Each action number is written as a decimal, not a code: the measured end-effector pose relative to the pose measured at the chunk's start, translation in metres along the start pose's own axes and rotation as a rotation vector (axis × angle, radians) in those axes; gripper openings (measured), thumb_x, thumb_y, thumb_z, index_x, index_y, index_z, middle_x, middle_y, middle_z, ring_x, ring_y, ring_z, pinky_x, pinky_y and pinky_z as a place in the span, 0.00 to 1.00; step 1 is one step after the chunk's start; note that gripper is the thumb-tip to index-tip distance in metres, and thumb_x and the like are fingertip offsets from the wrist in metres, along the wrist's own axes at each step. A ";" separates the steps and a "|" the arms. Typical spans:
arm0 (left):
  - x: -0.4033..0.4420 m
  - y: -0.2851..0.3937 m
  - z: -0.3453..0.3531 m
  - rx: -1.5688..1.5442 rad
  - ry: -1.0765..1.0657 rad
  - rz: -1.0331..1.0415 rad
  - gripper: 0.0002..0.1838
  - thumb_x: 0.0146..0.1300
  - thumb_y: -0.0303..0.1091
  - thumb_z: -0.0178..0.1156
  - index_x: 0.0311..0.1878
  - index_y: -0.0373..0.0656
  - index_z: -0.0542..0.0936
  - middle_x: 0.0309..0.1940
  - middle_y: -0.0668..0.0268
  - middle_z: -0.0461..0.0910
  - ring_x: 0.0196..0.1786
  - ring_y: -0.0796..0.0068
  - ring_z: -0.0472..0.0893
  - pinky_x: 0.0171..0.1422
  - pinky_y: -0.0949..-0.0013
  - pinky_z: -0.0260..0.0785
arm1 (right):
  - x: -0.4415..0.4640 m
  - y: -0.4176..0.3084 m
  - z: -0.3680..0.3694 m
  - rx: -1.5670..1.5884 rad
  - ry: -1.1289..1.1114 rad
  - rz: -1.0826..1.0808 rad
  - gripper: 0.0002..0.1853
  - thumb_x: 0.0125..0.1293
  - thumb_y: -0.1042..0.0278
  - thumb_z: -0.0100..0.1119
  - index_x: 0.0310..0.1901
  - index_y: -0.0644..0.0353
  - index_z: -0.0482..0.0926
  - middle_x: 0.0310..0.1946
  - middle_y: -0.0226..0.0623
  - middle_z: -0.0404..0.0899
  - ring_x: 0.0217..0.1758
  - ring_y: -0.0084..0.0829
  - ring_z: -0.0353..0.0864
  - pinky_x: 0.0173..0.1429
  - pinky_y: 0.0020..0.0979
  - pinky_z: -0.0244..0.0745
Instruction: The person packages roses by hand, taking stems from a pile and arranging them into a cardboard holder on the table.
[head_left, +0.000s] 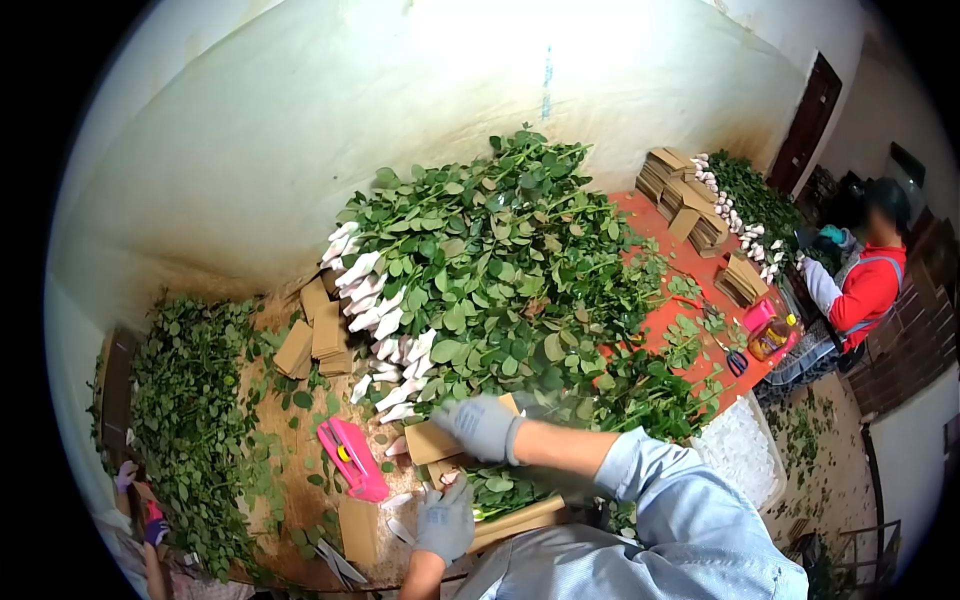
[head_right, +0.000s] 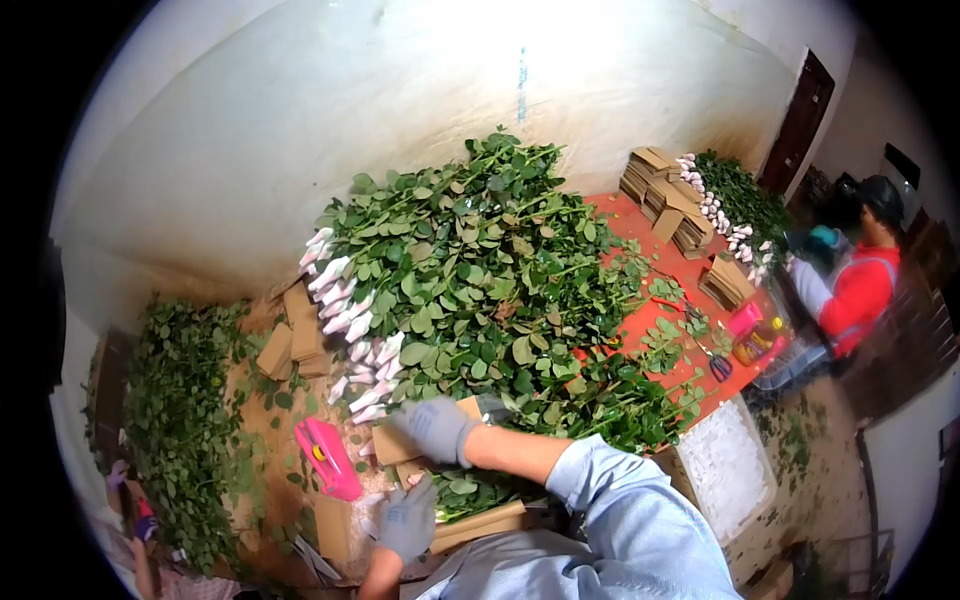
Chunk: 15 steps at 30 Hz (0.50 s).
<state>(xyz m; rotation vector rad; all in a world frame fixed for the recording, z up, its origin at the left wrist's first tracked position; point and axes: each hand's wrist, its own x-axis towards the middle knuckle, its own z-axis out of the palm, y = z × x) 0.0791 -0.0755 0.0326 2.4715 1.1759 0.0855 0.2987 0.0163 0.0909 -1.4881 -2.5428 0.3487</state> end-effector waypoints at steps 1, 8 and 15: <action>0.000 0.000 -0.001 0.023 -0.022 0.005 0.23 0.68 0.36 0.55 0.65 0.50 0.83 0.74 0.69 0.74 0.57 0.53 0.77 0.66 0.50 0.70 | 0.005 0.017 -0.010 0.038 0.010 0.051 0.17 0.65 0.66 0.63 0.54 0.56 0.77 0.49 0.47 0.81 0.48 0.48 0.87 0.51 0.44 0.82; 0.000 -0.001 -0.002 0.007 -0.031 0.000 0.22 0.66 0.37 0.57 0.63 0.50 0.84 0.73 0.68 0.75 0.58 0.54 0.77 0.65 0.46 0.70 | 0.033 0.093 -0.018 0.131 0.262 0.235 0.12 0.69 0.67 0.55 0.52 0.58 0.76 0.48 0.50 0.80 0.47 0.54 0.85 0.50 0.49 0.80; -0.004 -0.014 0.023 0.063 0.097 0.050 0.18 0.66 0.38 0.60 0.56 0.45 0.86 0.70 0.62 0.77 0.57 0.52 0.78 0.60 0.46 0.72 | 0.105 0.124 -0.085 -0.054 0.413 0.193 0.21 0.64 0.70 0.61 0.60 0.56 0.75 0.47 0.44 0.79 0.52 0.46 0.82 0.52 0.44 0.80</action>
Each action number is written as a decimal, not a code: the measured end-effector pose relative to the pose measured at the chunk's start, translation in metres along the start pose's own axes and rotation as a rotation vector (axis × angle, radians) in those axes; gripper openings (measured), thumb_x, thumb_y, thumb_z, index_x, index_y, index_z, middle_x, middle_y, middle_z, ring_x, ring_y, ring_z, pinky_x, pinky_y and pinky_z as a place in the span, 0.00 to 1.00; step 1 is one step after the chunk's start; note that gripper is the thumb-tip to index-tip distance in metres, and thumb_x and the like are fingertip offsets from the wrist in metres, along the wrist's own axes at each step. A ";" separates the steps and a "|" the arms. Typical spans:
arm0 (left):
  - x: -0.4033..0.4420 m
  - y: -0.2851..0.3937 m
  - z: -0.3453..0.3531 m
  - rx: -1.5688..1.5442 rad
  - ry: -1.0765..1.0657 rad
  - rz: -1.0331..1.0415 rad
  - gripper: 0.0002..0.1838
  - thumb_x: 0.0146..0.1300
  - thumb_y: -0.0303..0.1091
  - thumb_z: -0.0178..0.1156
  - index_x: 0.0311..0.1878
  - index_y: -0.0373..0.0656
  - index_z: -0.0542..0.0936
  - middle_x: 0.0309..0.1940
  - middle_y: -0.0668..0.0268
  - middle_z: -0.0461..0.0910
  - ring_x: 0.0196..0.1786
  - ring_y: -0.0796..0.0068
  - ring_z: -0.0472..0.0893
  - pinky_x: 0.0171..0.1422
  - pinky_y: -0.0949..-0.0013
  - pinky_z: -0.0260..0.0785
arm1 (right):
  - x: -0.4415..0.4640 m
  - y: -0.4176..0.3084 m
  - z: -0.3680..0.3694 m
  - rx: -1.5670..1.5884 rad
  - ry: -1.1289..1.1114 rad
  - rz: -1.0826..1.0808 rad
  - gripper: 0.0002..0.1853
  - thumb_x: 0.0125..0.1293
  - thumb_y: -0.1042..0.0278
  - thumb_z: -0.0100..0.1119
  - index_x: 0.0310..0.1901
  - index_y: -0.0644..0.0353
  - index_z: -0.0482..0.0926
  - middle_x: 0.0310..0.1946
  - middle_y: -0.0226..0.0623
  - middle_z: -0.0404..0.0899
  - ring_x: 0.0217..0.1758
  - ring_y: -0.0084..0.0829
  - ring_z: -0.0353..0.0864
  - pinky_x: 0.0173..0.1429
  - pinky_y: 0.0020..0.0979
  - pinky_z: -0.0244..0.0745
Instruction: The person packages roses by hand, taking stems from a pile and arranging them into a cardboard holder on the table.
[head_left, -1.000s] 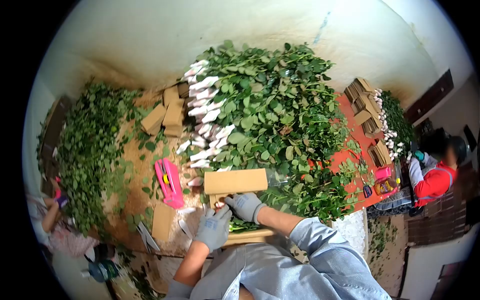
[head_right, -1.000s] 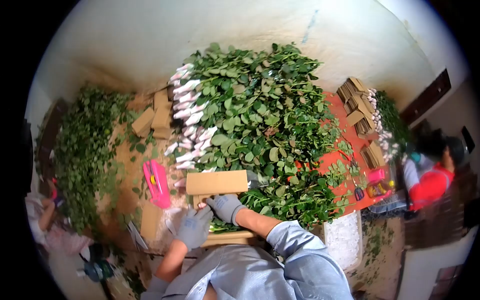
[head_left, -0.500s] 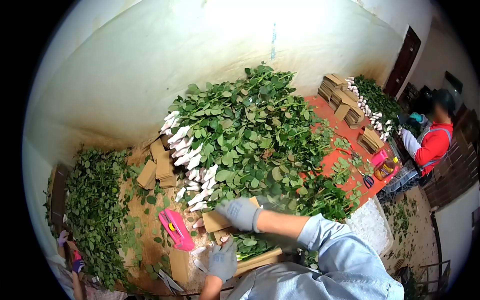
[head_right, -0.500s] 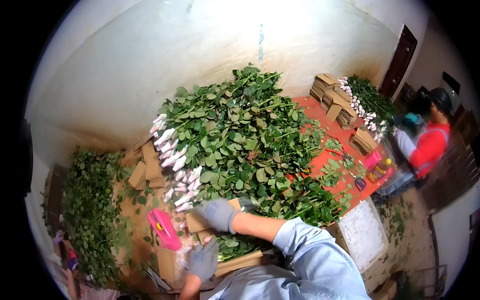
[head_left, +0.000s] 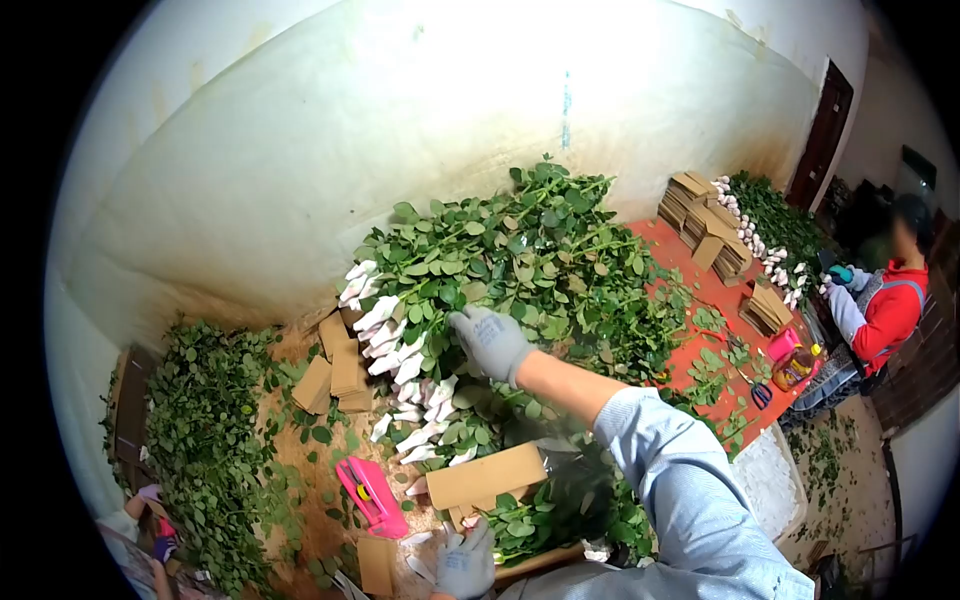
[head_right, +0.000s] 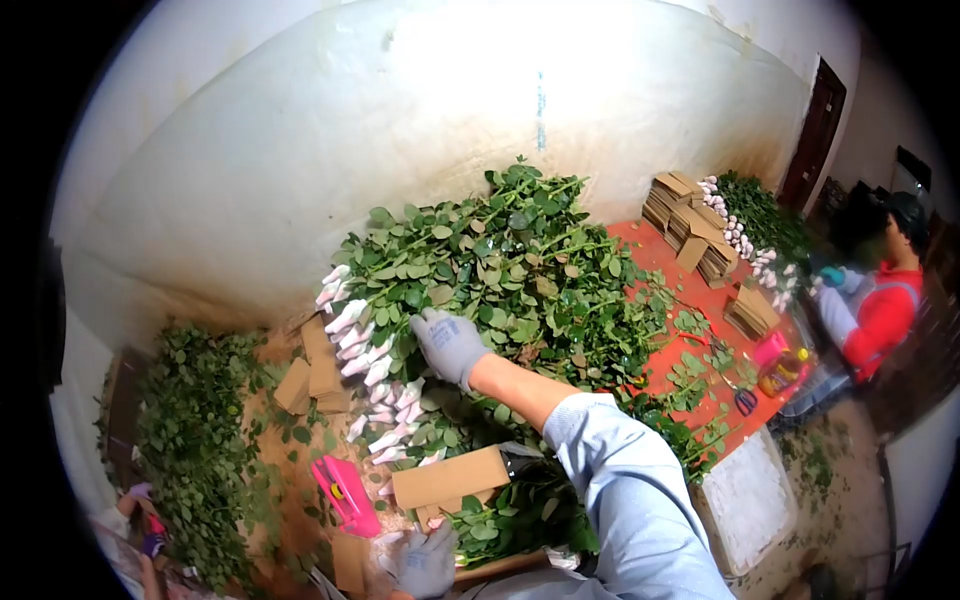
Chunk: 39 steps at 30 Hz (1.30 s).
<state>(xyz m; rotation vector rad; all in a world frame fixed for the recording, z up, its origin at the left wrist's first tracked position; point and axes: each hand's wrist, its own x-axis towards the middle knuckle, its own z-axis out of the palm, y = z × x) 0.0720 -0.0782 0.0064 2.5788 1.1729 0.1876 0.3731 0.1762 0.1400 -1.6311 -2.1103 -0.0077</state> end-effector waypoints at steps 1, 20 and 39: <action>0.001 -0.001 0.001 0.022 0.006 0.010 0.17 0.66 0.38 0.60 0.55 0.45 0.87 0.70 0.64 0.78 0.57 0.52 0.78 0.58 0.45 0.73 | 0.017 0.004 0.000 0.001 0.008 -0.003 0.21 0.64 0.70 0.61 0.60 0.56 0.75 0.47 0.44 0.79 0.52 0.46 0.82 0.52 0.44 0.80; -0.004 -0.014 0.015 -0.154 -0.036 -0.003 0.29 0.60 0.34 0.62 0.67 0.38 0.77 0.75 0.49 0.69 0.63 0.40 0.79 0.64 0.46 0.74 | 0.101 0.058 0.013 -0.536 -0.238 -0.267 0.12 0.67 0.64 0.58 0.50 0.52 0.83 0.45 0.39 0.84 0.52 0.41 0.83 0.50 0.41 0.80; 0.001 0.002 -0.004 -0.016 0.163 0.033 0.21 0.59 0.35 0.61 0.57 0.45 0.85 0.67 0.62 0.79 0.58 0.52 0.79 0.64 0.48 0.71 | 0.124 -0.018 -0.149 -0.866 -0.209 -0.103 0.17 0.72 0.69 0.55 0.61 0.51 0.78 0.55 0.46 0.81 0.54 0.45 0.88 0.54 0.45 0.83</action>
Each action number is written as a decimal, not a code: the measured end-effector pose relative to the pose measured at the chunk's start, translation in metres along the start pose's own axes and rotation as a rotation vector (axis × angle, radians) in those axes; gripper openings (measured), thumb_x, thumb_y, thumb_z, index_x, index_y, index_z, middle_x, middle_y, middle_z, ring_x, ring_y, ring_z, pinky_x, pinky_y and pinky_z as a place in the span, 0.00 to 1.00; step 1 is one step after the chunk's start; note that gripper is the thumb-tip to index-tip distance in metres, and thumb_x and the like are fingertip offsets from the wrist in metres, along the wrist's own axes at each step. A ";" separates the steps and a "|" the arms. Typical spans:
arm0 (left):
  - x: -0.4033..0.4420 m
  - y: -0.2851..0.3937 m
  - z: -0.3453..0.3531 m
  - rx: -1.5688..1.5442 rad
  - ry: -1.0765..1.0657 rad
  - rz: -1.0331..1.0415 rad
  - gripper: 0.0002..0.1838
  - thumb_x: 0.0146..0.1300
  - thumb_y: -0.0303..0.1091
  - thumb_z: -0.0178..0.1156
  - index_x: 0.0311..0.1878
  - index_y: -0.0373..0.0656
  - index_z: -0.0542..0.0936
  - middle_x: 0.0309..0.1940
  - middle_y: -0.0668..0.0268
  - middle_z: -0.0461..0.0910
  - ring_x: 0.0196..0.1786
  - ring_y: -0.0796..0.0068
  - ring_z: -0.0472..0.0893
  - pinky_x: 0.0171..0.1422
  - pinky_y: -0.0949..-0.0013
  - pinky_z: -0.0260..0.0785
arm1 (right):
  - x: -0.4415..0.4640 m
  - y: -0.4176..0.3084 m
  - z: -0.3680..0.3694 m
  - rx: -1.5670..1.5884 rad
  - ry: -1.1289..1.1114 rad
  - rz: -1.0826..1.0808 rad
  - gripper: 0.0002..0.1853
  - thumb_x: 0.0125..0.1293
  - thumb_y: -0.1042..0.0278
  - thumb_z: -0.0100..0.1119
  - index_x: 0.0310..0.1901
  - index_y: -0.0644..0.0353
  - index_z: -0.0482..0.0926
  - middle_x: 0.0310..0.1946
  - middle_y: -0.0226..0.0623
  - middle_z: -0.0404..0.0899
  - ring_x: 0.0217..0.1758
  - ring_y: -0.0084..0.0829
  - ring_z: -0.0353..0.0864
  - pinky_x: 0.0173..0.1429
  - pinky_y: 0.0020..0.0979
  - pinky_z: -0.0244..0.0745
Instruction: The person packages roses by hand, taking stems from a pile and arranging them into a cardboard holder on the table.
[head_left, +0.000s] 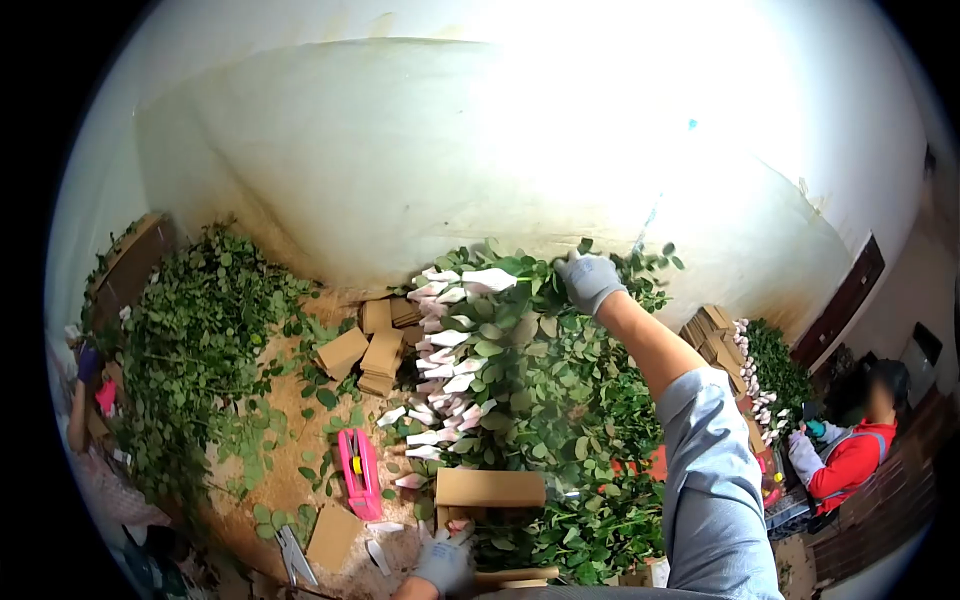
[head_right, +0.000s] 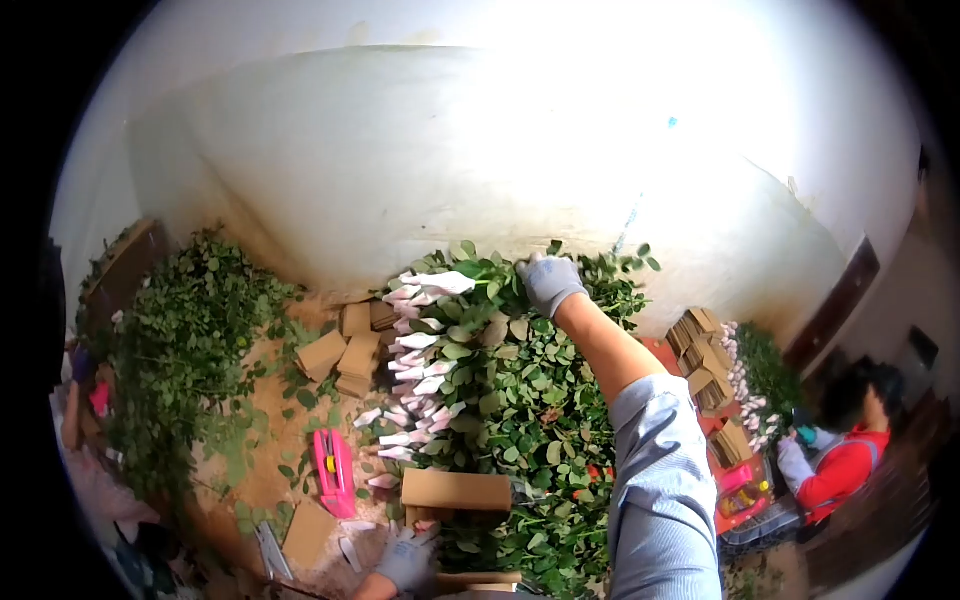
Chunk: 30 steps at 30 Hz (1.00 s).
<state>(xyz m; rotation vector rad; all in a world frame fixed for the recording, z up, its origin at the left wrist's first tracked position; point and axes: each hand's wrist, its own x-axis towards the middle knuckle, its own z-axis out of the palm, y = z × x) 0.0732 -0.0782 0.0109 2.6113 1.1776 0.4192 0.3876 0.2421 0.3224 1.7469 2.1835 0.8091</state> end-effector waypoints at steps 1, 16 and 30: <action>0.002 0.002 -0.005 0.013 -0.038 -0.019 0.21 0.60 0.36 0.60 0.56 0.45 0.85 0.66 0.61 0.79 0.60 0.53 0.78 0.68 0.50 0.69 | -0.004 -0.004 0.003 0.033 -0.071 -0.023 0.15 0.73 0.68 0.52 0.57 0.50 0.81 0.55 0.46 0.82 0.54 0.45 0.88 0.54 0.45 0.83; -0.001 0.001 0.004 -0.112 -0.095 -0.086 0.21 0.63 0.39 0.59 0.58 0.44 0.84 0.68 0.64 0.78 0.53 0.53 0.77 0.61 0.50 0.72 | -0.085 -0.115 0.122 0.329 -0.017 -0.197 0.13 0.68 0.63 0.61 0.50 0.56 0.78 0.46 0.43 0.81 0.46 0.47 0.86 0.45 0.45 0.83; 0.004 0.004 -0.004 -0.139 -0.102 -0.125 0.21 0.62 0.38 0.60 0.58 0.47 0.85 0.68 0.67 0.79 0.55 0.56 0.79 0.61 0.56 0.75 | -0.044 -0.063 0.165 0.157 -0.211 -0.059 0.18 0.68 0.58 0.62 0.58 0.51 0.82 0.56 0.43 0.81 0.55 0.44 0.86 0.52 0.44 0.83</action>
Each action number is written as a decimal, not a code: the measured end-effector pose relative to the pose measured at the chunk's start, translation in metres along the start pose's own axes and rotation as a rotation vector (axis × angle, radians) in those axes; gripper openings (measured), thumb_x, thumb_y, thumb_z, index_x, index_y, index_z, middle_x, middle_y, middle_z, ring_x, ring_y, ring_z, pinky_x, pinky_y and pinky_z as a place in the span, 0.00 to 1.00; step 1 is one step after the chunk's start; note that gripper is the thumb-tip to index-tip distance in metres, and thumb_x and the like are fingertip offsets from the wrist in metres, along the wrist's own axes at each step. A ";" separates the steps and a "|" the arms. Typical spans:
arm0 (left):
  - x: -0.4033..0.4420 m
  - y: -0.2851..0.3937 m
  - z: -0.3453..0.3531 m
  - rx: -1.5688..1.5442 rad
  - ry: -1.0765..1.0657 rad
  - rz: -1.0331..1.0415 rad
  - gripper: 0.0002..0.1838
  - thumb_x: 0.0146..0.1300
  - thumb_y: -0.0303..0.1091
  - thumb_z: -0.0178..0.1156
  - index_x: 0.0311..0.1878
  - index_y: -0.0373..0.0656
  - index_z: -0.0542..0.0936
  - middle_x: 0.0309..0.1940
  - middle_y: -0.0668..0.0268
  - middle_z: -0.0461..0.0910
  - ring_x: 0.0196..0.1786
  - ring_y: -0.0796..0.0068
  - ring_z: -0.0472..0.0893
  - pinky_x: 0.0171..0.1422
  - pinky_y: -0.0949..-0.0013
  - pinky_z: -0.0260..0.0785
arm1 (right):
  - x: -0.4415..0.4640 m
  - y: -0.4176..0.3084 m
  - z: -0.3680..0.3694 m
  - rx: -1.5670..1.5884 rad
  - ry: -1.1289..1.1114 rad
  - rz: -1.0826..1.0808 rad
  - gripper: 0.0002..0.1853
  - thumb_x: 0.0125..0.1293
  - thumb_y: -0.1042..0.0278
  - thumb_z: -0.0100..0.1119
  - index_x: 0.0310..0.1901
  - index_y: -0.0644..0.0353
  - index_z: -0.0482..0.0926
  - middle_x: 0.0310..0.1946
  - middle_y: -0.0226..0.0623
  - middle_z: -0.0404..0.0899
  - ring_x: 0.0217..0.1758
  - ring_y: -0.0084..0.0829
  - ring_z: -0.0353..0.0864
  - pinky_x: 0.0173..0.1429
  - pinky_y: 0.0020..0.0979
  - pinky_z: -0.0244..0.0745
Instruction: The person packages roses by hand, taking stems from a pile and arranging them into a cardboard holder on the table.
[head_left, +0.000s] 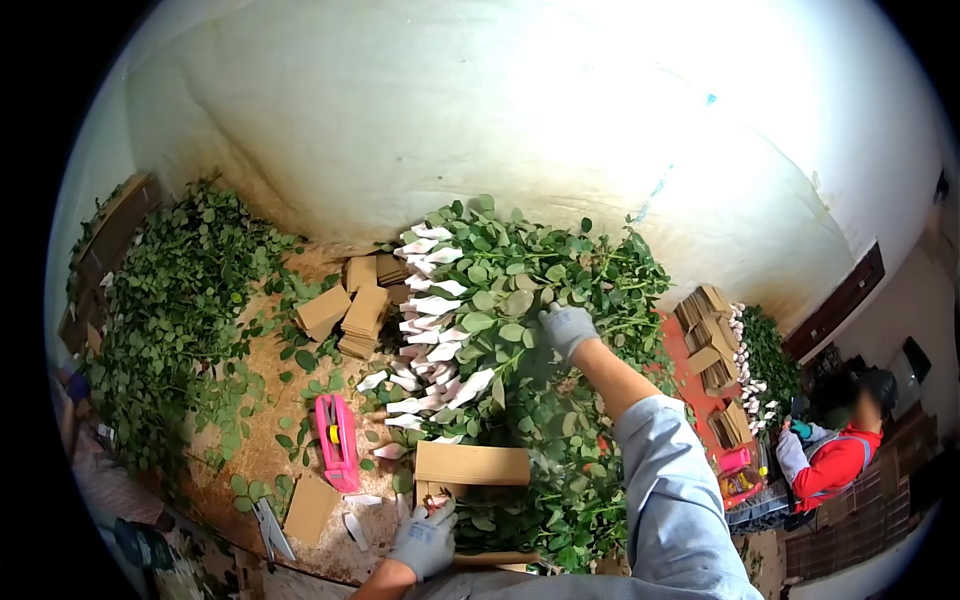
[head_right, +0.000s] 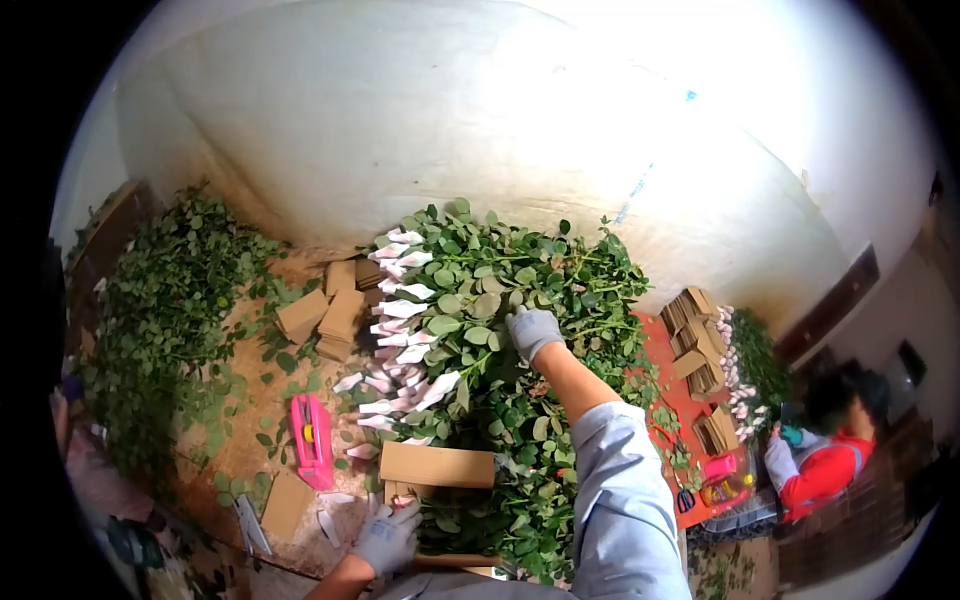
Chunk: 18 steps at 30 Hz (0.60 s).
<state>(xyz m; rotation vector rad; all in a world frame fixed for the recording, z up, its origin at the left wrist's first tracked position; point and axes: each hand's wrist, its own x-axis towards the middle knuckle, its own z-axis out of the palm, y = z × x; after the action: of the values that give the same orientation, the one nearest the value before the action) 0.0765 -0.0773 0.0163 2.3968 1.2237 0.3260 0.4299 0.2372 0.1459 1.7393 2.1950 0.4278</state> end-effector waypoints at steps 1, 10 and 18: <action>0.000 -0.001 0.001 -0.001 -0.001 -0.003 0.21 0.62 0.38 0.60 0.58 0.47 0.85 0.68 0.67 0.79 0.55 0.56 0.79 0.61 0.56 0.75 | -0.003 0.005 0.000 -0.025 0.049 -0.028 0.14 0.76 0.63 0.50 0.56 0.50 0.83 0.54 0.43 0.82 0.53 0.45 0.87 0.51 0.47 0.83; 0.001 -0.001 -0.001 -0.061 0.032 0.054 0.20 0.61 0.35 0.60 0.55 0.42 0.85 0.65 0.62 0.80 0.49 0.54 0.78 0.58 0.56 0.74 | -0.041 -0.010 -0.041 -0.069 0.446 -0.158 0.11 0.68 0.66 0.56 0.51 0.52 0.78 0.44 0.40 0.79 0.43 0.39 0.83 0.42 0.41 0.80; 0.000 -0.001 -0.003 -0.040 0.066 0.059 0.20 0.59 0.34 0.60 0.55 0.43 0.85 0.64 0.62 0.80 0.50 0.56 0.79 0.59 0.57 0.74 | -0.113 -0.069 0.076 0.129 -0.118 -0.126 0.17 0.70 0.66 0.57 0.58 0.53 0.80 0.52 0.45 0.81 0.49 0.45 0.88 0.47 0.44 0.84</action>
<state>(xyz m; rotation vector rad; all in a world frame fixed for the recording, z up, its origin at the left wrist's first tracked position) 0.0748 -0.0764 0.0184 2.4087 1.1647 0.4468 0.4253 0.1154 0.0548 1.6315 2.2752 0.1523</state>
